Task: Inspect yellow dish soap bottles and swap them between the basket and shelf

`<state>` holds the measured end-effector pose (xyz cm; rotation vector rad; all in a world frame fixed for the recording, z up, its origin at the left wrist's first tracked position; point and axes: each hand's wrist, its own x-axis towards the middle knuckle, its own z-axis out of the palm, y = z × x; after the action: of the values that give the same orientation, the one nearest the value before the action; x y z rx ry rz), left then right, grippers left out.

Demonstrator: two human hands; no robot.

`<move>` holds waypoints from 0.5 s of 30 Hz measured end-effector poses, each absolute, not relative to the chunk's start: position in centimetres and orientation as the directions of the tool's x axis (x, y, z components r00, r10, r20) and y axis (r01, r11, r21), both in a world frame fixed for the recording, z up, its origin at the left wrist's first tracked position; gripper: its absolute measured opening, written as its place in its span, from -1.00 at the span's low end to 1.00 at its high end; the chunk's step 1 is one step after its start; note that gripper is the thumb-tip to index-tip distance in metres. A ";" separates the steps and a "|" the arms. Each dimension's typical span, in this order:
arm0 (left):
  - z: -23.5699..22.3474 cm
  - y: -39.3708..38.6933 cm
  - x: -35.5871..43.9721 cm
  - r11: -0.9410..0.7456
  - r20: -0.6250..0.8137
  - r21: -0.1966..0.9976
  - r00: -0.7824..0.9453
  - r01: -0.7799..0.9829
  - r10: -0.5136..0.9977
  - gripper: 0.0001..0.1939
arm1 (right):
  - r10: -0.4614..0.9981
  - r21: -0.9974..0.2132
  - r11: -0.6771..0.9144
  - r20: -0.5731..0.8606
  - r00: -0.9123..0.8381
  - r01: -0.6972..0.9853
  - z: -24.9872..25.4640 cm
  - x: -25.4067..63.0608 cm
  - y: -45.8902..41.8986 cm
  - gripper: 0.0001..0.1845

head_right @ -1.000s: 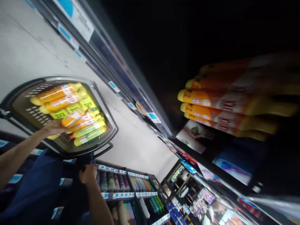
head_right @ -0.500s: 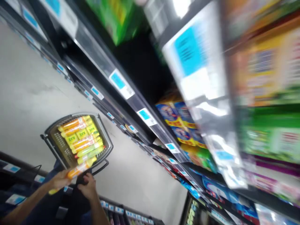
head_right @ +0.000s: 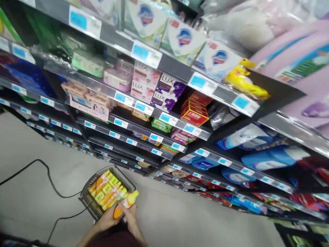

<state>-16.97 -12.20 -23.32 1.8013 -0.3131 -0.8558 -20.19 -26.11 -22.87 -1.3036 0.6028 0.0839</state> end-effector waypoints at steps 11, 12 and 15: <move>-13.0 -14.1 -19.0 -0.357 -0.270 0.933 0.734 0.039 -0.624 -0.39 | -0.613 -0.832 0.553 -0.383 0.691 0.029 -11.0 -19.2 -30.7 -0.50; -12.4 -14.1 -19.5 -0.334 -0.253 0.942 0.741 0.042 -0.622 -0.38 | -0.605 -0.815 0.578 -0.390 0.694 0.045 -10.2 -19.4 -30.9 -0.49; -11.0 -14.3 -20.7 -0.262 -0.252 0.959 0.741 0.106 -0.622 -0.37 | -0.553 -0.753 0.647 -0.359 0.751 0.116 -8.0 -20.4 -31.1 -0.47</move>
<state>-20.74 -14.29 -11.02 1.7053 -0.4129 -0.7327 -20.40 -31.09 -7.95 -0.7813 0.6167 -0.4094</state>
